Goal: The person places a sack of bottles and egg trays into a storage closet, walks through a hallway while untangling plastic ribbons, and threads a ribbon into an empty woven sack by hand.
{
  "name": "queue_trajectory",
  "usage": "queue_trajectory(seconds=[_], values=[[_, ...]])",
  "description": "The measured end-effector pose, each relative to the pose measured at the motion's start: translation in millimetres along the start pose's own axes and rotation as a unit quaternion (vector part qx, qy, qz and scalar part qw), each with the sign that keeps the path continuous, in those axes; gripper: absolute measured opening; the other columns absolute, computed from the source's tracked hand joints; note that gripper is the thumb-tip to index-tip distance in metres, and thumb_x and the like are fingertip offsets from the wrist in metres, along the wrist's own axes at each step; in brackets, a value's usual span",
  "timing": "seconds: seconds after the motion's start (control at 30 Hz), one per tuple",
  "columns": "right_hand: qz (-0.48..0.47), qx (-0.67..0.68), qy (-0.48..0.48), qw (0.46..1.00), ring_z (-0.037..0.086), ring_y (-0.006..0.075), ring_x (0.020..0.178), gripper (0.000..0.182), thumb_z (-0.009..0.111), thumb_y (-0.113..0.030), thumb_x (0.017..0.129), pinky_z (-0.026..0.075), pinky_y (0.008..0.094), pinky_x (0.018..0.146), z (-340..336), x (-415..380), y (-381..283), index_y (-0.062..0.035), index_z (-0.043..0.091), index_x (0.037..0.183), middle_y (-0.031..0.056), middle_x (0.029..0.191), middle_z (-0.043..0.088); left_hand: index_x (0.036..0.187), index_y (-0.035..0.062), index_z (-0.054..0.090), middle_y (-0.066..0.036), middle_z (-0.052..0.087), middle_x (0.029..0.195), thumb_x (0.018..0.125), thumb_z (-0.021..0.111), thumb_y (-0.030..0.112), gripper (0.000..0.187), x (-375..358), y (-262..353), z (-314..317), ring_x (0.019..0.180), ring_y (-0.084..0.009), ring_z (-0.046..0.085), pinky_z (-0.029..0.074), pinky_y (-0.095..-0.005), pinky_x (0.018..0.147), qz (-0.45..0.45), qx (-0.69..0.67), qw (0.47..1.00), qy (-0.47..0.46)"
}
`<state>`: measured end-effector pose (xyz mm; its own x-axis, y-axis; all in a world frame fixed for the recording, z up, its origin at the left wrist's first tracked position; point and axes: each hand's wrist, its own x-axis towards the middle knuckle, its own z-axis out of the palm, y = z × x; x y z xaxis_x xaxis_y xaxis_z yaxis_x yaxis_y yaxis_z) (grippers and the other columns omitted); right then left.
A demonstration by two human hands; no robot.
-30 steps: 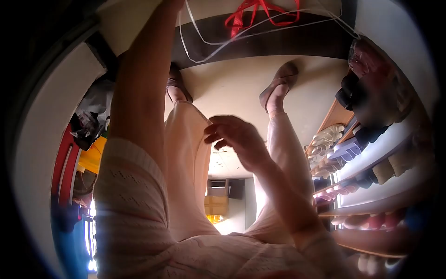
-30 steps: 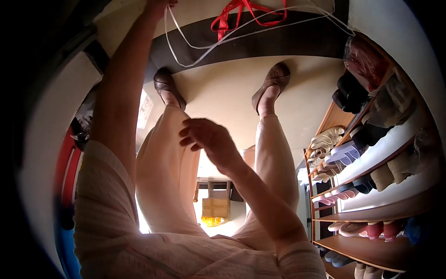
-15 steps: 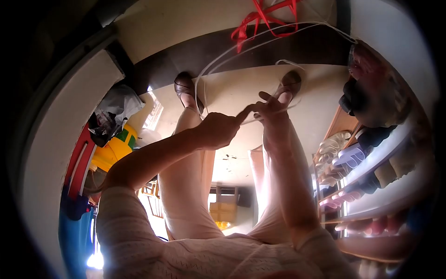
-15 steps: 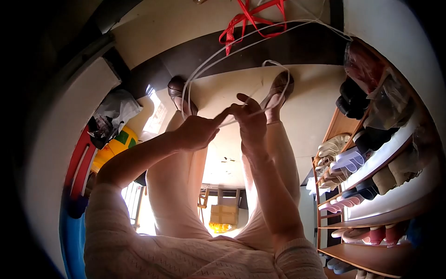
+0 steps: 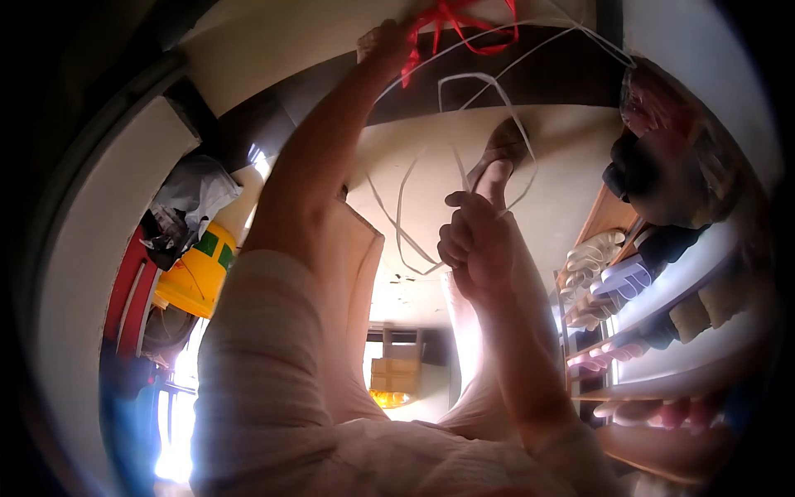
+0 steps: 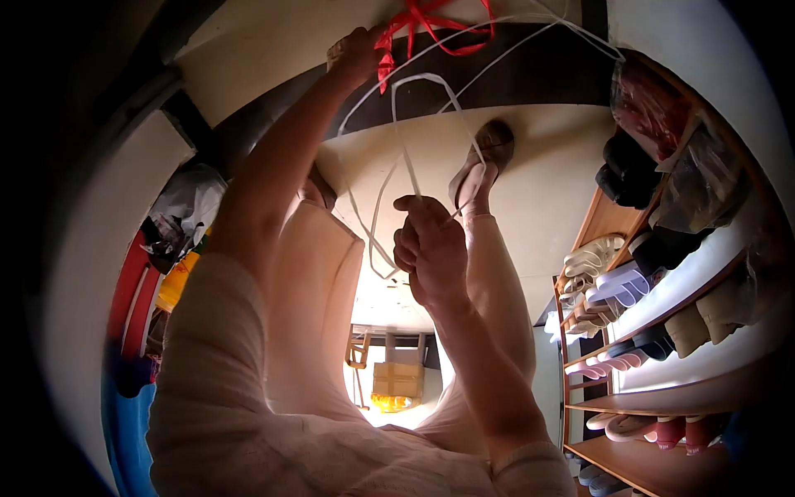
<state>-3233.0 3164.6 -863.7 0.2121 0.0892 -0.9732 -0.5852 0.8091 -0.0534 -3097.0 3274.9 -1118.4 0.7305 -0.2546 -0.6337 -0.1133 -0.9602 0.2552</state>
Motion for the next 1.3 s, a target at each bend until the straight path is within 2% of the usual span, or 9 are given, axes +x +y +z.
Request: queue_trajectory(seconds=[0.27, 0.33, 0.43, 0.53, 0.6, 0.8, 1.0, 1.13, 1.3], values=[[-0.010, 0.063, -0.016, 0.998, 0.019, 0.0044, 0.037, 0.018, 0.042, -0.016, 0.089, 0.015, 0.0199, 0.033, 11.3, -5.9, 15.2, -0.0001, 0.051, 0.088, -0.0045, 0.046, 0.022, 0.102, 0.0184, 0.059, -0.014, 0.060, 0.095, 0.077, 0.050, 0.039, 0.033, -51.1, -49.9, -43.9, 0.088, -0.0279, 0.058, 0.046, -0.0395, 0.074, -0.135, -0.080, 0.983, -0.100], [-0.021, 0.076, -0.041, 0.996, 0.020, 0.0063, 0.037, 0.017, 0.043, -0.017, 0.089, 0.016, 0.0209, 0.034, 25.9, -26.8, 21.7, -0.0014, 0.051, 0.090, -0.0037, 0.047, 0.020, 0.095, 0.0144, 0.063, -0.014, 0.061, 0.090, 0.066, 0.048, 0.068, 0.063, -96.2, -95.1, -87.0, 0.088, -0.0299, 0.058, 0.048, -0.0347, 0.072, -0.090, -0.159, 0.983, 0.014], [0.006, 0.030, -0.055, 0.998, 0.021, 0.0071, 0.037, 0.017, 0.045, -0.017, 0.089, 0.018, 0.0213, 0.035, 28.1, -59.0, 56.6, -0.0024, 0.052, 0.091, -0.0034, 0.047, 0.021, 0.077, 0.0090, 0.065, -0.010, 0.062, 0.082, 0.075, 0.054, 0.049, 0.041, -199.1, -121.5, -203.9, 0.073, -0.0273, 0.061, 0.048, -0.0343, 0.067, -0.080, -0.141, 0.983, -0.091], [0.043, -0.014, -0.022, 0.999, 0.022, 0.0072, 0.037, 0.016, 0.045, -0.018, 0.089, 0.018, 0.0210, 0.035, 64.6, -136.9, 94.9, -0.0035, 0.053, 0.092, -0.0036, 0.047, 0.022, 0.077, 0.0062, 0.061, -0.008, 0.060, 0.080, 0.070, 0.063, 0.013, 0.010, -339.5, -128.8, -309.4, 0.064, -0.0185, 0.060, 0.049, -0.0287, 0.060, 0.030, -0.299, 0.952, 0.051], [0.032, -0.052, -0.052, 0.997, 0.023, 0.0072, 0.037, 0.016, 0.046, -0.018, 0.088, 0.019, 0.0207, 0.035, 71.6, -152.0, 94.5, -0.0040, 0.053, 0.093, -0.0039, 0.046, 0.022, 0.078, 0.0067, 0.058, -0.004, 0.058, 0.096, 0.068, 0.065, 0.007, 0.013, -372.2, -107.4, -331.7, 0.091, -0.0193, 0.054, 0.045, -0.0300, 0.076, 0.128, -0.291, 0.944, 0.092], [-0.153, -0.233, -0.226, 0.933, 0.037, 0.0040, 0.052, 0.023, 0.046, -0.018, 0.089, 0.026, 0.0160, 0.044, 203.5, -398.3, 108.0, -0.0010, 0.054, 0.103, 0.0017, 0.076, 0.053, 0.080, 0.0098, 0.060, -0.004, 0.058, 0.077, 0.072, 0.062, 0.013, 0.009, -572.1, -71.8, -488.9, 0.078, -0.0215, 0.055, 0.041, -0.0332, 0.071, 0.287, -0.329, 0.896, -0.081], [-0.099, -0.414, -0.212, 0.879, 0.036, 0.0033, 0.049, 0.017, 0.054, -0.018, 0.084, 0.030, 0.0167, 0.048, 260.3, -606.1, 175.0, -0.0015, 0.056, 0.082, -0.0028, 0.062, 0.046, 0.083, 0.0033, 0.059, -0.010, 0.060, 0.071, 0.078, 0.058, 0.015, 0.012, -704.7, -93.3, -631.4, 0.062, -0.0164, 0.057, 0.044, -0.0265, 0.058, 0.281, -0.370, 0.880, -0.102], [-0.298, -0.436, -0.112, 0.842, 0.032, 0.0002, 0.048, 0.018, 0.055, -0.018, 0.083, 0.022, 0.0180, 0.042, 263.8, -771.0, 207.3, -0.0073, 0.055, 0.068, -0.0082, 0.054, 0.042, 0.084, 0.0038, 0.062, -0.011, 0.060, 0.068, 0.078, 0.055, 0.018, 0.017, -855.5, -133.6, -740.8, 0.061, -0.0197, 0.056, 0.042, -0.0297, 0.057, 0.288, -0.270, 0.907, -0.148], [-0.409, -0.410, -0.099, 0.809, 0.032, -0.0003, 0.047, 0.016, 0.054, -0.018, 0.084, 0.022, 0.0166, 0.042, 235.8, -911.2, 237.4, -0.0057, 0.057, 0.074, -0.0066, 0.056, 0.045, 0.086, -0.0006, 0.062, 0.002, 0.048, 0.060, 0.081, 0.057, 0.015, 0.017, -1015.8, -152.1, -779.9, 0.056, -0.0026, 0.039, 0.033, -0.0197, 0.049, 0.229, -0.401, 0.886, -0.032]])
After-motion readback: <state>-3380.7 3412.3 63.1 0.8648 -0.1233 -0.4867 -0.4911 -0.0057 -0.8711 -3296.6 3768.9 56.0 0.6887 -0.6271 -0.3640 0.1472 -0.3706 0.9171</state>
